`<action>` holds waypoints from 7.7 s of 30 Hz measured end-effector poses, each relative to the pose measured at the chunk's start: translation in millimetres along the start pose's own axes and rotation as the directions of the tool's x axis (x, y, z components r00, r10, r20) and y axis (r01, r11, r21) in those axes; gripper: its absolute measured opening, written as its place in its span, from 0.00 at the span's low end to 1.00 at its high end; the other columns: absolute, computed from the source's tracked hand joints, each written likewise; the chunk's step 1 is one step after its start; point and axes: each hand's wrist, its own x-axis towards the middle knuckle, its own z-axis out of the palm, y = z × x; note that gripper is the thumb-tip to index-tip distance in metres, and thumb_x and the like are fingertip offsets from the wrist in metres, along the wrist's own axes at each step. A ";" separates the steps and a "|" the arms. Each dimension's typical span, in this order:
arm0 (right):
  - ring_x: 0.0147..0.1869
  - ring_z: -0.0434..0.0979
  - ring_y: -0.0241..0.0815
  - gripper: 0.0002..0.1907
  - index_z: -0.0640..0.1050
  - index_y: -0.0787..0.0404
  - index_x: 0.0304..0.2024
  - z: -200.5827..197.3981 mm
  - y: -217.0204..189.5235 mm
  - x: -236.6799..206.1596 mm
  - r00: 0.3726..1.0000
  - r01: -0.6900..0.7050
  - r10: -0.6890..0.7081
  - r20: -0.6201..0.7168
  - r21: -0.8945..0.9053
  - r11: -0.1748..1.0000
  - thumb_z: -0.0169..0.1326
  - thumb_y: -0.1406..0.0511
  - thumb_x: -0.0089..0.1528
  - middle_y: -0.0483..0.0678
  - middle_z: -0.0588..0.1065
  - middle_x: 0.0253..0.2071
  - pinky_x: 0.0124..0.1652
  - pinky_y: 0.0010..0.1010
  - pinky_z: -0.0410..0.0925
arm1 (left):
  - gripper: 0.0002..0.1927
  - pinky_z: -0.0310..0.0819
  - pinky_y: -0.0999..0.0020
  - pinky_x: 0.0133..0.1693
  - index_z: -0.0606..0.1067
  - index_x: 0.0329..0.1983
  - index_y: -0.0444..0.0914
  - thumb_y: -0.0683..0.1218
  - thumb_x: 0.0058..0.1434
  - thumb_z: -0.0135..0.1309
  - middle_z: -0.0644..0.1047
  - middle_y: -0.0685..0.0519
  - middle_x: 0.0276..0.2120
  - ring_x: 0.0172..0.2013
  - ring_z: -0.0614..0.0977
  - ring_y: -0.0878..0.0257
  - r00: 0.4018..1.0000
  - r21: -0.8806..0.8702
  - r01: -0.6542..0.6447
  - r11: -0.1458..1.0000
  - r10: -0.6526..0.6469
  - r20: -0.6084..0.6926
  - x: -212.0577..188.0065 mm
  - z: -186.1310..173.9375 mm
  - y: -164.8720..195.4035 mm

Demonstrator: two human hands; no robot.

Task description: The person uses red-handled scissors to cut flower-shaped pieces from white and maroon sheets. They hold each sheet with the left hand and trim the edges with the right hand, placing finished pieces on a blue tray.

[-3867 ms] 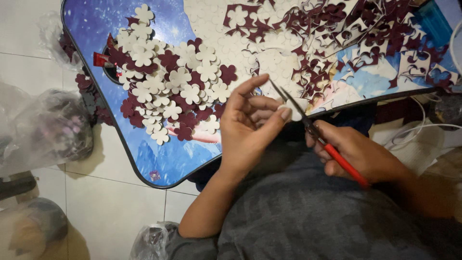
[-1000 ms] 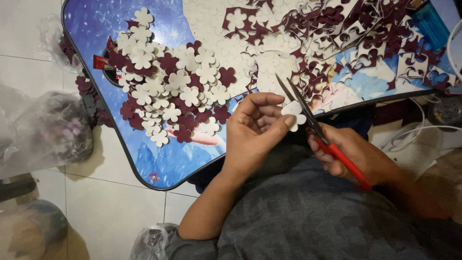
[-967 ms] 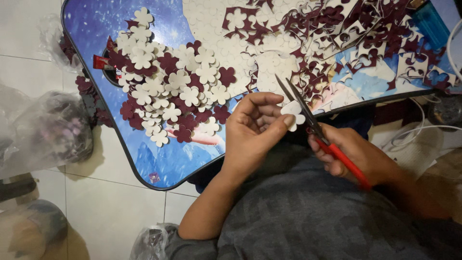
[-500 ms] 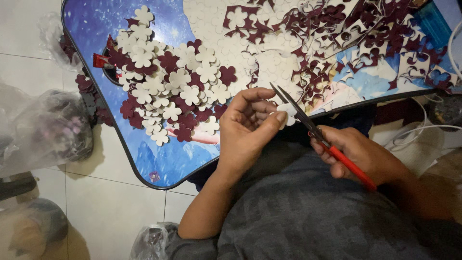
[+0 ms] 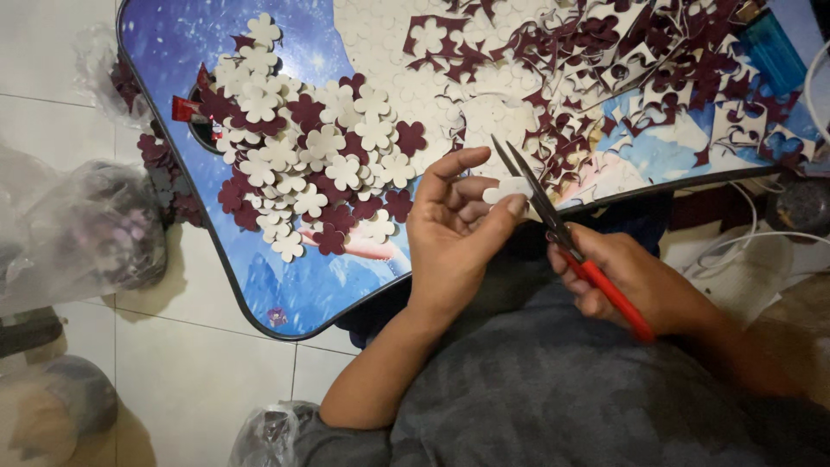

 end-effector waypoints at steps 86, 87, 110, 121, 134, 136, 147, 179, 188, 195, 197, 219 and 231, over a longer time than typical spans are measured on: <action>0.32 0.67 0.33 0.62 0.67 0.69 0.49 20.7 16.3 8.9 0.998 -0.021 0.035 -0.054 0.244 0.969 0.43 0.21 0.42 0.42 0.65 0.29 0.33 0.28 0.69 | 0.13 0.79 0.74 0.45 0.72 0.52 0.33 0.36 0.67 0.62 0.81 0.49 0.41 0.42 0.83 0.67 0.994 -0.115 0.066 0.991 -0.055 0.099 -3.9 7.9 -23.6; 0.32 0.68 0.33 0.60 0.67 0.68 0.47 20.5 18.0 8.5 0.998 -0.013 0.027 -0.056 0.240 0.971 0.44 0.21 0.42 0.42 0.65 0.30 0.34 0.28 0.70 | 0.13 0.79 0.75 0.44 0.72 0.51 0.33 0.36 0.67 0.61 0.81 0.49 0.41 0.41 0.83 0.67 0.993 -0.123 0.068 0.990 -0.055 0.102 -3.7 7.6 -23.5; 0.30 0.62 0.33 0.72 0.59 0.61 0.71 12.1 -4.0 8.1 0.997 -0.077 0.082 -0.011 0.219 0.973 0.41 0.19 0.40 0.41 0.62 0.28 0.32 0.30 0.68 | 0.12 0.78 0.76 0.46 0.76 0.51 0.32 0.37 0.66 0.62 0.81 0.54 0.42 0.42 0.81 0.70 0.997 0.131 -0.006 0.991 -0.005 0.083 -5.0 8.4 -2.9; 0.23 0.60 0.31 0.52 0.69 0.61 0.41 4.9 4.9 3.1 0.997 -0.072 0.070 0.018 0.170 0.983 0.42 0.22 0.45 0.39 0.62 0.24 0.23 0.26 0.60 | 0.11 0.76 0.79 0.44 0.80 0.51 0.34 0.38 0.65 0.63 0.81 0.56 0.41 0.40 0.80 0.74 0.996 0.341 -0.032 0.940 0.001 0.090 -2.8 -0.2 9.7; 0.23 0.62 0.31 0.45 0.69 0.58 0.39 -3.7 5.2 0.8 0.999 0.036 -0.037 0.037 0.018 0.999 0.41 0.26 0.53 0.38 0.63 0.22 0.23 0.27 0.59 | 0.13 0.76 0.79 0.44 0.78 0.53 0.34 0.38 0.65 0.63 0.81 0.56 0.39 0.40 0.81 0.73 0.997 0.356 -0.051 0.933 0.025 0.078 0.0 -6.5 18.9; 0.23 0.62 0.32 0.45 0.69 0.58 0.40 -4.3 8.0 0.7 0.998 0.033 -0.034 0.046 0.038 0.999 0.42 0.25 0.52 0.39 0.62 0.23 0.23 0.27 0.59 | 0.16 0.75 0.79 0.44 0.76 0.54 0.34 0.38 0.64 0.64 0.80 0.56 0.38 0.39 0.80 0.73 0.999 0.275 -0.016 0.961 0.003 0.050 1.5 -6.7 17.2; 0.23 0.67 0.30 0.40 0.69 0.57 0.36 -4.4 15.2 -2.8 0.999 -0.043 0.043 -0.007 0.013 0.999 0.49 0.28 0.52 0.38 0.66 0.22 0.24 0.26 0.64 | 0.16 0.76 0.78 0.45 0.76 0.55 0.32 0.37 0.65 0.64 0.79 0.54 0.40 0.40 0.79 0.71 1.000 0.304 -0.023 0.952 0.017 0.021 2.7 -13.2 12.2; 0.18 0.63 0.29 0.48 0.71 0.62 0.42 -8.0 39.3 -1.3 0.987 -0.080 0.133 -0.093 0.431 0.899 0.52 0.28 0.46 0.38 0.66 0.21 0.24 0.25 0.67 | 0.15 0.76 0.64 0.49 0.77 0.51 0.38 0.41 0.61 0.64 0.79 0.53 0.48 0.46 0.81 0.57 0.816 0.824 -0.558 0.094 0.240 0.525 -0.2 -17.2 17.7; 0.19 0.62 0.29 0.48 0.71 0.61 0.40 -6.6 36.2 -0.8 0.985 -0.081 0.139 -0.105 0.429 0.900 0.52 0.26 0.46 0.38 0.65 0.20 0.23 0.25 0.66 | 0.16 0.75 0.63 0.42 0.77 0.53 0.36 0.43 0.64 0.64 0.78 0.49 0.49 0.42 0.81 0.54 0.792 0.819 -0.570 0.069 0.309 0.526 13.9 -10.3 20.5; 0.21 0.62 0.29 0.47 0.71 0.62 0.41 -5.4 28.0 -0.7 0.989 -0.046 0.108 -0.102 0.477 0.878 0.54 0.27 0.48 0.38 0.64 0.21 0.24 0.24 0.64 | 0.21 0.75 0.56 0.51 0.73 0.60 0.34 0.42 0.65 0.59 0.77 0.46 0.52 0.48 0.78 0.46 0.808 0.895 -0.440 -0.072 0.402 0.430 72.4 -10.8 25.1; 0.22 0.62 0.29 0.46 0.71 0.62 0.41 -5.3 27.6 -2.1 0.989 -0.038 0.100 -0.107 0.473 0.880 0.54 0.27 0.49 0.38 0.64 0.21 0.25 0.24 0.64 | 0.21 0.74 0.55 0.50 0.73 0.60 0.34 0.42 0.64 0.58 0.77 0.43 0.51 0.47 0.78 0.45 0.843 0.907 -0.419 -0.045 0.352 0.407 77.9 -11.9 25.5; 0.24 0.66 0.33 0.49 0.71 0.64 0.47 -7.9 28.2 -3.3 0.998 -0.015 0.031 -0.047 0.317 0.948 0.49 0.27 0.51 0.40 0.65 0.24 0.26 0.27 0.66 | 0.09 0.79 0.74 0.49 0.72 0.54 0.38 0.39 0.75 0.59 0.80 0.49 0.50 0.45 0.82 0.65 0.752 0.635 -0.523 0.569 0.658 0.030 36.7 2.2 59.4; 0.29 0.67 0.34 0.50 0.71 0.63 0.51 -4.0 6.8 1.9 0.997 -0.067 0.065 0.029 0.094 0.993 0.46 0.27 0.51 0.41 0.65 0.27 0.30 0.27 0.67 | 0.33 0.81 0.65 0.52 0.56 0.76 0.36 0.34 0.70 0.51 0.76 0.44 0.53 0.52 0.80 0.61 0.972 -0.049 -0.226 0.973 0.222 -0.073 20.0 4.4 20.2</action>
